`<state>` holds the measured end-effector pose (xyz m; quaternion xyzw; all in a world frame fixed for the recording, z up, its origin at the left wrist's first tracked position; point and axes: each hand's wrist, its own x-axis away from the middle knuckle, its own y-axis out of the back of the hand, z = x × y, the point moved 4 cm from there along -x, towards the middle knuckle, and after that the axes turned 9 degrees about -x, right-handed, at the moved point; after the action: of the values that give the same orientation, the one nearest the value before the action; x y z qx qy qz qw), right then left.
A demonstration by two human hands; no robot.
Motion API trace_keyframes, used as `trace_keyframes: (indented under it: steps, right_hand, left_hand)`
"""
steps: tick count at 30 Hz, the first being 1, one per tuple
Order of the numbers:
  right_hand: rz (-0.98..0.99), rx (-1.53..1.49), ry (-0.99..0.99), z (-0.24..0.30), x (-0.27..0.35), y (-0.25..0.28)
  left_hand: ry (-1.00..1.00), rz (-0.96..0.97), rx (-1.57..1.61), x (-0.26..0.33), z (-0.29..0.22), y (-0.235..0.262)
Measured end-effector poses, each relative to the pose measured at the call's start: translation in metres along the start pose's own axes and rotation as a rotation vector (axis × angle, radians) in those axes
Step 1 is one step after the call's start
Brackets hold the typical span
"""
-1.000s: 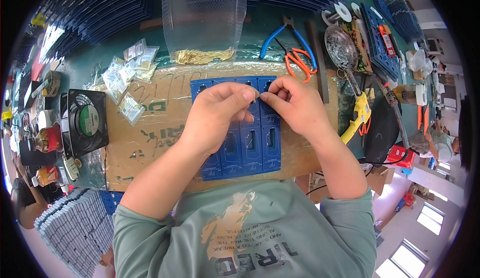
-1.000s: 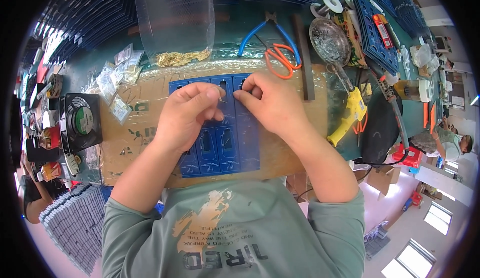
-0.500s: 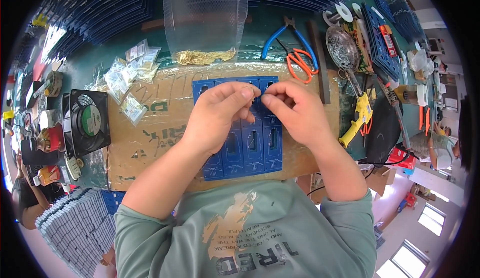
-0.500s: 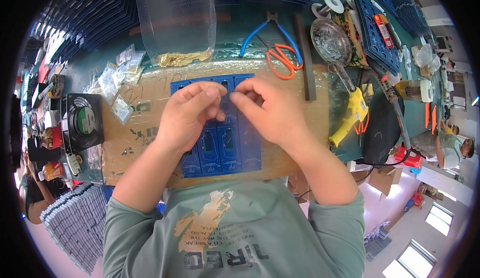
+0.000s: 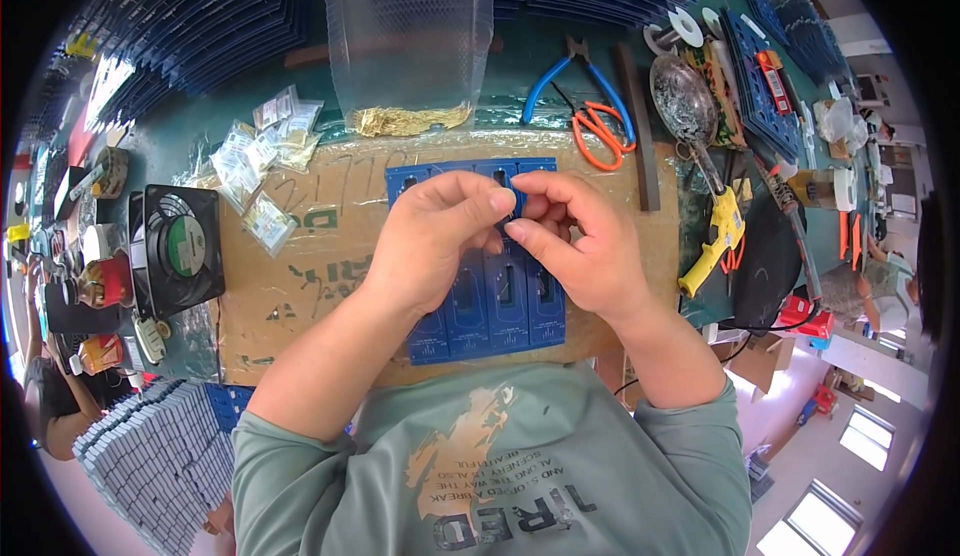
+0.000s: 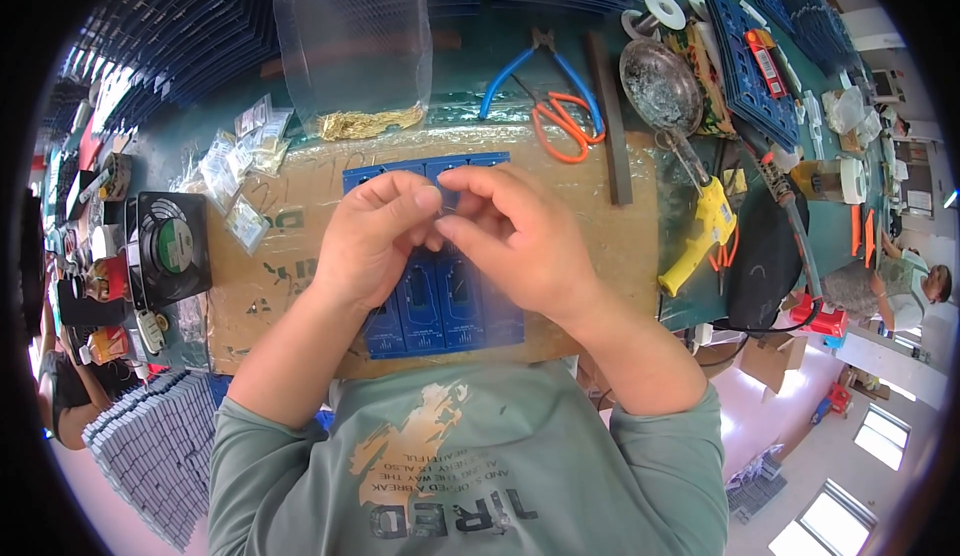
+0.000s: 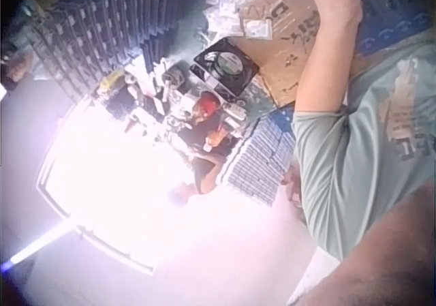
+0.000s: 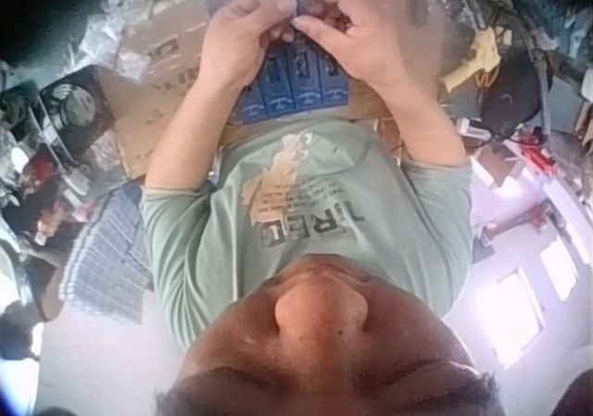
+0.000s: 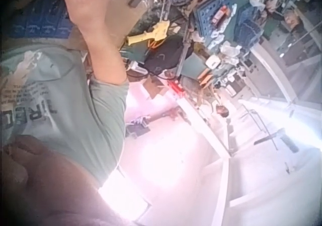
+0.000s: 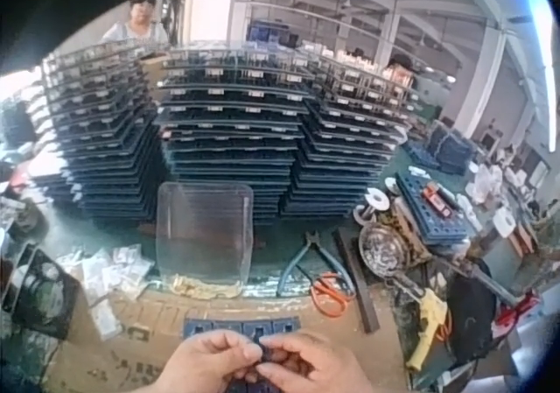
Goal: The person inserts small electrical components into blue plastic trays by hand.
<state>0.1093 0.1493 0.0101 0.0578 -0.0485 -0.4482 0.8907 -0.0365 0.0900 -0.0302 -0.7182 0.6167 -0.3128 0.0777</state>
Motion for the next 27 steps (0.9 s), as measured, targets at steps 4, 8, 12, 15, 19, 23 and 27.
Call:
trace_keyframes:
  steps: [4,8,12,15,19,23,27]
  right_hand:
    - [0.002,0.079,0.082,0.006,0.0,0.001]
    - [-0.036,0.116,0.082,-0.001,0.002,-0.001]
    - [-0.069,0.114,0.113,0.0,0.005,-0.005]
    - [-0.092,-0.067,-0.071,-0.006,0.006,-0.01]
    - [-0.117,-0.265,-0.186,-0.013,0.009,-0.012]
    - [-0.153,-0.311,-0.148,-0.016,0.006,-0.002]
    - [-0.157,0.071,-0.114,-0.016,-0.017,0.026]
  left_hand:
    - [0.028,0.025,0.011,0.0,0.003,0.0]
    - [0.008,0.027,0.007,-0.001,0.005,0.0]
    - [-0.019,0.008,-0.017,0.0,0.004,-0.002]
    - [-0.041,-0.028,-0.012,0.002,0.005,-0.002]
    - [-0.056,-0.062,0.083,0.001,0.006,0.001]
    - [-0.089,-0.119,0.154,-0.001,0.001,0.005]
    - [-0.091,-0.12,0.137,0.0,-0.002,0.006]
